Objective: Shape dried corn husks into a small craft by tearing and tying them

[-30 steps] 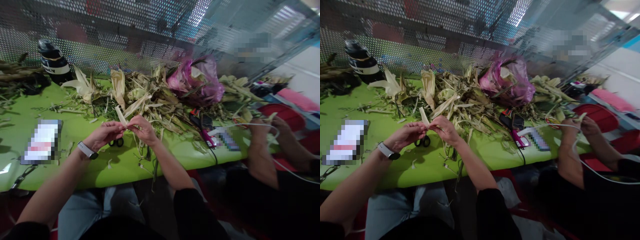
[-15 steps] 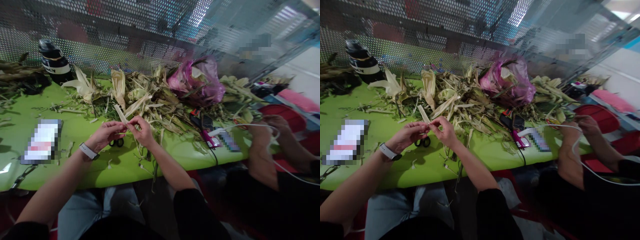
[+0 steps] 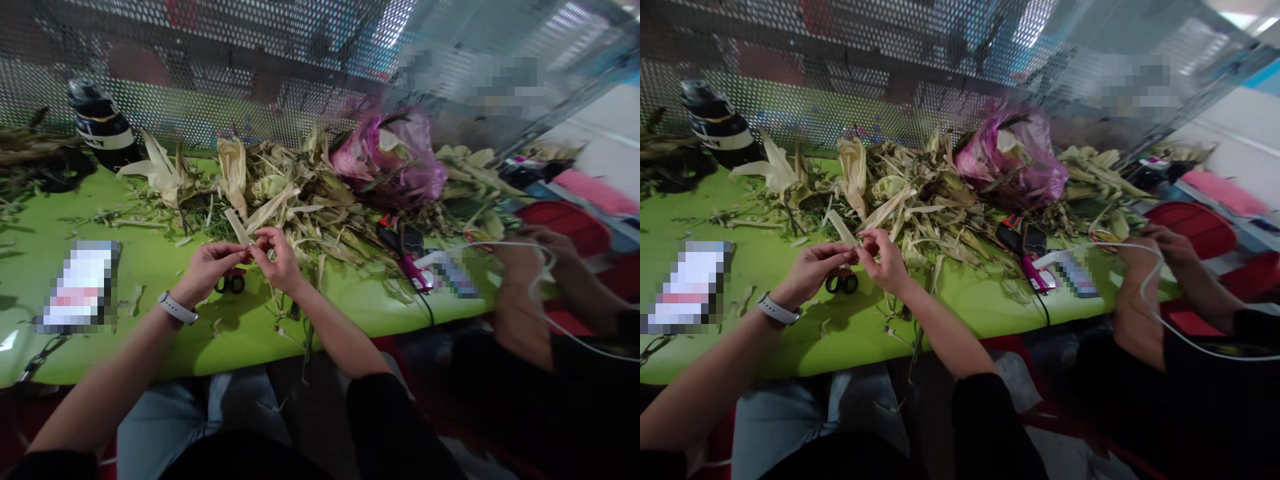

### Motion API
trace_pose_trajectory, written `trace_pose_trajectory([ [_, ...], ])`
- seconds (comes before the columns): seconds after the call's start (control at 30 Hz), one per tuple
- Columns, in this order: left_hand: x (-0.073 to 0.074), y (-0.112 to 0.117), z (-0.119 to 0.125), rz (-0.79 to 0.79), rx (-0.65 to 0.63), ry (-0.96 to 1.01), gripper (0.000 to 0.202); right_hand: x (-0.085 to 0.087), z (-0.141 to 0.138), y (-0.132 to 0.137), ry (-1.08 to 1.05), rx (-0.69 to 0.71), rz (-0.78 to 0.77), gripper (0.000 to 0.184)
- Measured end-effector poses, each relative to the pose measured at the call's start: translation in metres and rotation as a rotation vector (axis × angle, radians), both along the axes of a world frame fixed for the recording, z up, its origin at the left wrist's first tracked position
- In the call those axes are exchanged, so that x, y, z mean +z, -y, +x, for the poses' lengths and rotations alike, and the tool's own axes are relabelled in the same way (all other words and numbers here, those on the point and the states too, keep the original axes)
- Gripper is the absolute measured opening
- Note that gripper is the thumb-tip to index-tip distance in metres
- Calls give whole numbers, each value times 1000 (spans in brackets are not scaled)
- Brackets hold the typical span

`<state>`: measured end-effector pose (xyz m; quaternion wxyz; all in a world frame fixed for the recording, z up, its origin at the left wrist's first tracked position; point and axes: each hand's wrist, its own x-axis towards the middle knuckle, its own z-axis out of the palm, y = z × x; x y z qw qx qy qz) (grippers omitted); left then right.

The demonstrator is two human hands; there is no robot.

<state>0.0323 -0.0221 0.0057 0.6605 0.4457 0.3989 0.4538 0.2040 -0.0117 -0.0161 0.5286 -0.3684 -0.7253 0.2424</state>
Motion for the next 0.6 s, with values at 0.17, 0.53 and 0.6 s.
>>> trace_pose_trajectory([
  [0.17,0,0,0,13,-4,-4,23,-1,0,-1,-23,32,-8,25],
  [0.53,-5,-2,0,11,34,19,29,-1,1,0,-2,11,-53,35],
  [0.6,-4,-2,0,-1,26,43,29,-1,0,0,-28,13,-76,36],
])
